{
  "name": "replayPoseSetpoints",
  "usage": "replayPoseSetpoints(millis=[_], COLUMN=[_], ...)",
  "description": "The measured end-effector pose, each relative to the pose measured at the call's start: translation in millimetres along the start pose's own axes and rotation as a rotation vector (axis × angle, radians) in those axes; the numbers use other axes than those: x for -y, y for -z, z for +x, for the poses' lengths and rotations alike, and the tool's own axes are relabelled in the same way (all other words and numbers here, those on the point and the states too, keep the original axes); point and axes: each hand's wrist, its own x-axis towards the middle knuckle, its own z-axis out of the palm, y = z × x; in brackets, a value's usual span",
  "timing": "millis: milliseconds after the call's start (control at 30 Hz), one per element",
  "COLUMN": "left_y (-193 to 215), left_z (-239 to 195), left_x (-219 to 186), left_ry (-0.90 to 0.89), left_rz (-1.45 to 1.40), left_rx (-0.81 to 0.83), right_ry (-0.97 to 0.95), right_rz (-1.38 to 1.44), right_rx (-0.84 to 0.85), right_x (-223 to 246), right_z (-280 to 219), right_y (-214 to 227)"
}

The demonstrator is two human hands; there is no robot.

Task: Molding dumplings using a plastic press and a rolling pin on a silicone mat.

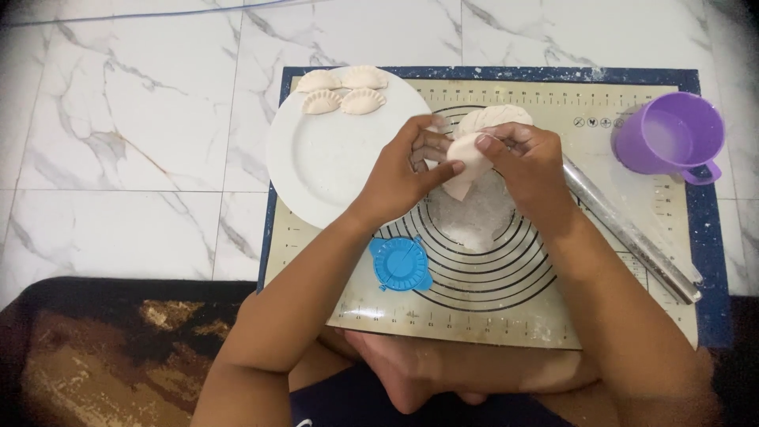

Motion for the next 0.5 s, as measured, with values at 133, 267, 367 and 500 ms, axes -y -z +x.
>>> replayPoseSetpoints(millis=[133,267,367,500], left_y=[2,0,-2,1], left_z=[0,-1,0,-2], left_x=[-4,-1,1,-4], left_ry=[-0.017,-0.002,-0.003,-0.006], left_rz=[0.046,0.008,-0.035,-0.085], left_rx=[-0.003,0.0,0.001,-0.02], right_ry=[0.025,-0.003,-0.005,-0.033], right_rz=[0.0,-0.025,0.007,0.031], right_rx=[0.059,0.003,-0.009,0.04], right_x=[18,15,11,34], right_z=[-4,-8,-6,-10], right_y=[-7,-7,-6,-13])
